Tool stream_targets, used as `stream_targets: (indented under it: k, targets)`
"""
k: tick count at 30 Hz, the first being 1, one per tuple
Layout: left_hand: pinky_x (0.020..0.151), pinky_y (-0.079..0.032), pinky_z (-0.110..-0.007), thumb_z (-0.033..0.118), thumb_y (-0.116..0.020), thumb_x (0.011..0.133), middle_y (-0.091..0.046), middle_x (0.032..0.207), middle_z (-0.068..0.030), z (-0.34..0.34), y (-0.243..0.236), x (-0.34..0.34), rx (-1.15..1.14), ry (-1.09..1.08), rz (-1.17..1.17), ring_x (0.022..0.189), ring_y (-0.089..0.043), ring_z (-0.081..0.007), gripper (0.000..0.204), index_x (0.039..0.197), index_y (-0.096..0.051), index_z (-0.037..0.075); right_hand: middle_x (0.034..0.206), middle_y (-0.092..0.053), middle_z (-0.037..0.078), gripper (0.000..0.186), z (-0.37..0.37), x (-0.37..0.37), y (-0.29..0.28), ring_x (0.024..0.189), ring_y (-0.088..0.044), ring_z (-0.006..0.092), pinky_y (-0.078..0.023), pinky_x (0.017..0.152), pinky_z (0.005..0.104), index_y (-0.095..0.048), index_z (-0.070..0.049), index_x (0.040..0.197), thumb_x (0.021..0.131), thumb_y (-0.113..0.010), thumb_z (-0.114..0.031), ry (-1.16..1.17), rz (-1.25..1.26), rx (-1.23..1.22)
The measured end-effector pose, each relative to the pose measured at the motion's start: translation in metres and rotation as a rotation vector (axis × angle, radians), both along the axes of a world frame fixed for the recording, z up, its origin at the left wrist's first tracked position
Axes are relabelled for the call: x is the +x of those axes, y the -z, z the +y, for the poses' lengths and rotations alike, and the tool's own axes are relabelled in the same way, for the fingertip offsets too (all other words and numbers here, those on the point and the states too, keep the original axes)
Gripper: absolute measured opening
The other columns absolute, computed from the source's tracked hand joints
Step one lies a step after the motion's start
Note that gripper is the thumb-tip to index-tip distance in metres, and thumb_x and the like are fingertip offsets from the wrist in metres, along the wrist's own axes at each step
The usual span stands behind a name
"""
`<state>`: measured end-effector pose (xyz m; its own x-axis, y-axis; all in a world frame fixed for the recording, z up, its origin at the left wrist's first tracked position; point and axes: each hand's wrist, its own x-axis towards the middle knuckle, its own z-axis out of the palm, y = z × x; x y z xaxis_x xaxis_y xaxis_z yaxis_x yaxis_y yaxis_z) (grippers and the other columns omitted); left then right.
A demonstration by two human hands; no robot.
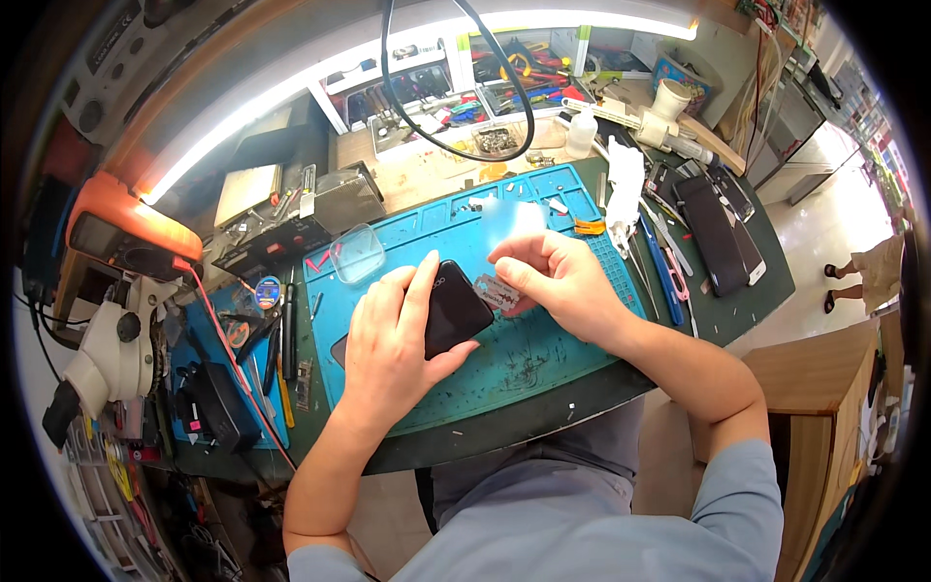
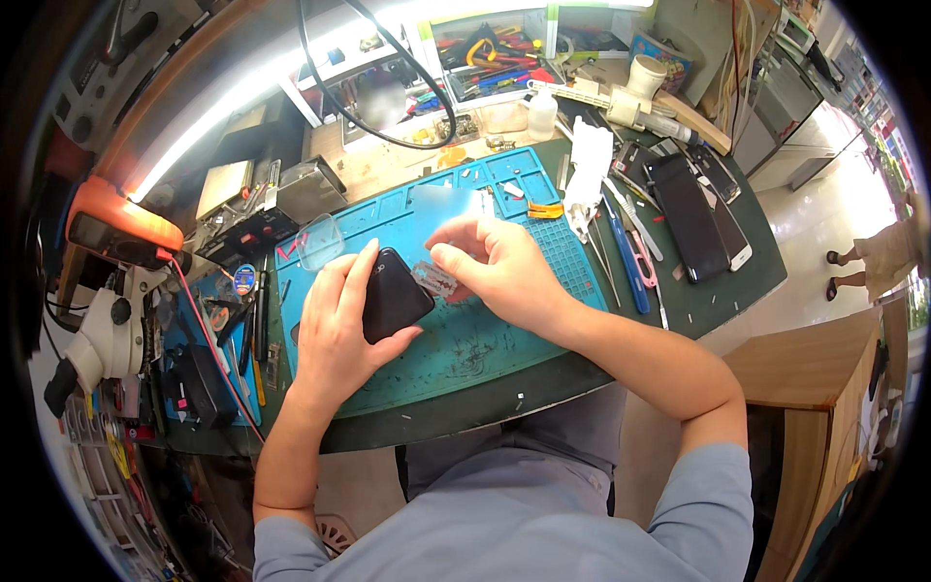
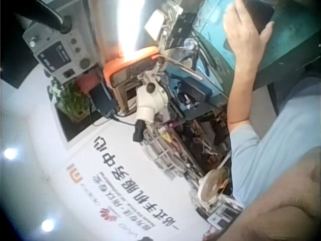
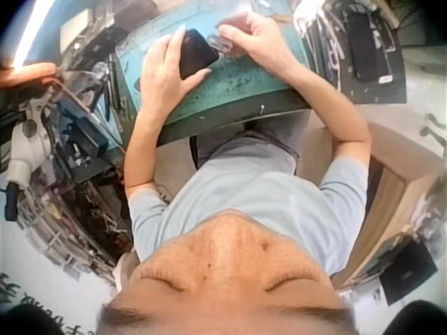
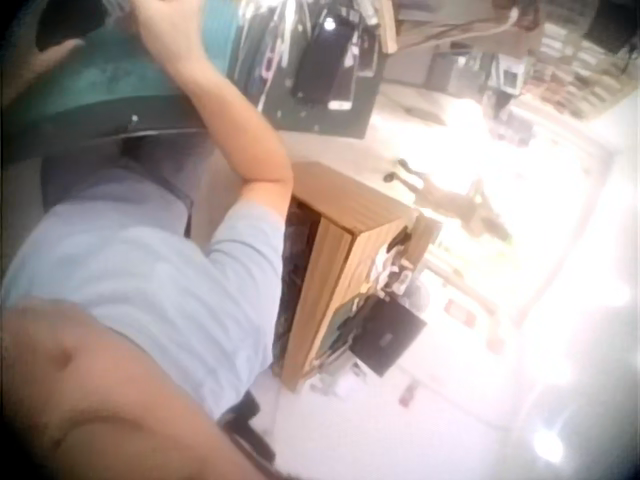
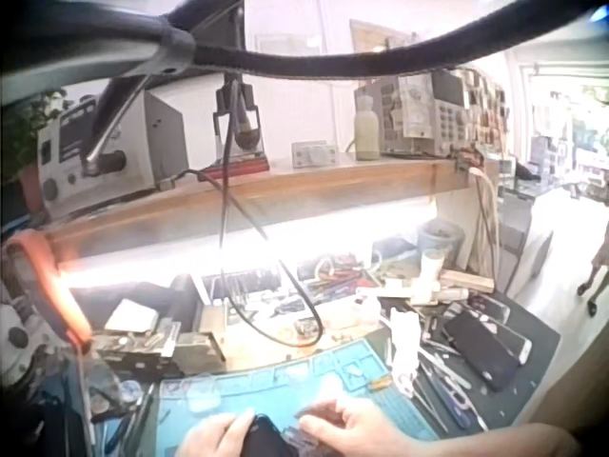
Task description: The person uses a plastic card to pry the back cover off a smartphone, then applies liquid adhesive to the edges of the phone's frame and reattaches the back cover.
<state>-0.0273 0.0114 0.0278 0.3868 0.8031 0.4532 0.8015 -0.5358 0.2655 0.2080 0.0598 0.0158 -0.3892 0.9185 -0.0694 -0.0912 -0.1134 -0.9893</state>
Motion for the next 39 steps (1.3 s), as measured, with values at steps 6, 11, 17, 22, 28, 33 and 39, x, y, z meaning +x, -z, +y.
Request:
stream_targets:
  k: [6,11,17,22,28,33,39]
  targets:
    - [0.094,-0.048,-0.041,0.026,-0.095,0.061,-0.057,0.122,-0.0104,0.000,0.002,-0.002,-0.008,-0.014,0.005,0.109,-0.059,-0.0289,0.101,0.148,-0.050,0.004,0.109,-0.072,0.010,0.029,0.000,-0.003,0.001,0.096,-0.071,0.0149,-0.064,0.073,0.0308,-0.065,0.003,0.123,0.102,-0.068,-0.017,0.002,0.034,-0.011]
    - [0.093,-0.048,-0.041,0.027,-0.095,0.060,-0.057,0.122,-0.0101,0.002,0.002,0.000,-0.004,-0.004,0.025,0.108,-0.059,-0.0284,0.102,0.148,-0.050,0.003,0.105,-0.073,0.011,0.026,0.003,-0.001,0.006,0.092,-0.071,0.0139,-0.064,0.072,0.0301,-0.067,0.003,0.119,0.102,-0.069,-0.017,-0.002,0.024,0.004]
    - [0.097,-0.049,-0.044,0.024,-0.094,0.060,-0.060,0.125,-0.0122,0.001,0.007,0.001,-0.035,-0.015,0.044,0.112,-0.061,-0.0322,0.098,0.147,-0.052,0.004,0.098,-0.074,0.008,0.023,0.000,-0.003,0.014,0.083,-0.070,0.0111,-0.059,0.070,0.0267,-0.069,0.003,0.115,0.101,-0.070,-0.015,0.038,-0.028,0.014]
    - [0.097,-0.049,-0.044,0.025,-0.093,0.060,-0.060,0.125,-0.0117,-0.001,0.008,0.002,-0.026,-0.021,0.096,0.112,-0.060,-0.0316,0.098,0.147,-0.053,0.004,0.095,-0.074,0.007,0.021,0.000,-0.001,0.016,0.081,-0.069,0.0095,-0.057,0.069,0.0254,-0.070,0.003,0.113,0.100,-0.071,-0.014,0.002,-0.013,-0.028]
    - [0.096,-0.049,-0.043,0.026,-0.093,0.061,-0.059,0.125,-0.0120,0.001,0.010,0.002,-0.029,-0.020,0.105,0.112,-0.060,-0.0318,0.097,0.146,-0.053,0.003,0.094,-0.074,0.005,0.020,-0.001,-0.003,0.019,0.081,-0.068,0.0082,-0.056,0.069,0.0248,-0.071,0.002,0.112,0.100,-0.071,-0.015,0.014,-0.043,0.014]
    - [0.094,-0.049,-0.042,0.027,-0.093,0.060,-0.058,0.124,-0.0117,0.002,0.011,0.002,-0.005,-0.011,0.115,0.110,-0.060,-0.0308,0.098,0.146,-0.053,0.002,0.094,-0.073,0.004,0.018,0.000,-0.002,0.019,0.082,-0.068,0.0081,-0.057,0.069,0.0254,-0.071,0.002,0.111,0.101,-0.070,-0.014,0.001,-0.067,0.032]
    - [0.095,-0.049,-0.043,0.027,-0.093,0.061,-0.059,0.126,-0.0125,0.001,0.012,0.002,-0.014,-0.015,0.106,0.111,-0.060,-0.0329,0.097,0.146,-0.053,0.003,0.096,-0.073,0.006,0.017,-0.001,-0.002,0.021,0.084,-0.069,0.0096,-0.059,0.070,0.0263,-0.070,0.002,0.111,0.102,-0.068,-0.012,-0.003,-0.011,0.014]
